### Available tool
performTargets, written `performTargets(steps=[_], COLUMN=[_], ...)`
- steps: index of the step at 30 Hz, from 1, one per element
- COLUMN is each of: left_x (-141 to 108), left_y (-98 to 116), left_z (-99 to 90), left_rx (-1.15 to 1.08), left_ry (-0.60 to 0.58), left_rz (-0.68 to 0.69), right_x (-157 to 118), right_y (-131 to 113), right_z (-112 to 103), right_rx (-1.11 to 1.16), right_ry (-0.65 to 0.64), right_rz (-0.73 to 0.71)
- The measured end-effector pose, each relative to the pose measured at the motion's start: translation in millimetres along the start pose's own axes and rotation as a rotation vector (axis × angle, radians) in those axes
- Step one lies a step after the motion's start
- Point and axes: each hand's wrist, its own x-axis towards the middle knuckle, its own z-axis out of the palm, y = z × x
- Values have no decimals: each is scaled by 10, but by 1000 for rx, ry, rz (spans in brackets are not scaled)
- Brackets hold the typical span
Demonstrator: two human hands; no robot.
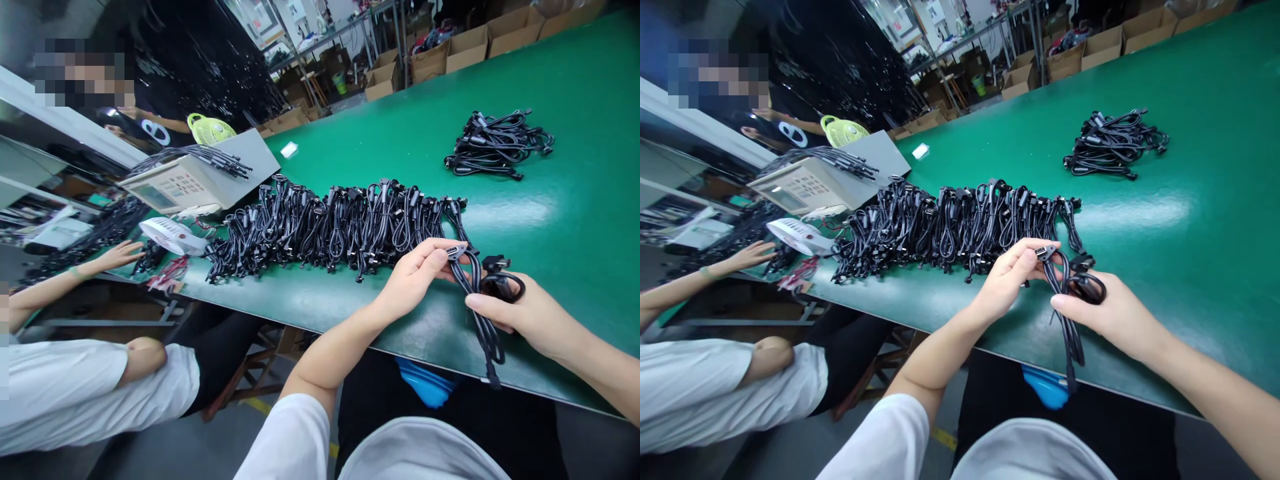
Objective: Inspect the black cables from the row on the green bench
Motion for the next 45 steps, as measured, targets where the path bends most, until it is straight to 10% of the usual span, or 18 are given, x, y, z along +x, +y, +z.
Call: performTargets(steps=[6,13,45], left_x=[-11,-122,-91], left_y=[19,-59,-212], left_z=[7,133,122], left_rx=[-1,55,289], left_ry=[49,-278,-156], left_rz=[48,-208,-167], right_x=[55,73,-46], right_y=[-132,-368,-172], right_z=[-13,-145,-129], right_rx=[245,437,205], right_ry=[145,448,244], right_rz=[61,-259,-471])
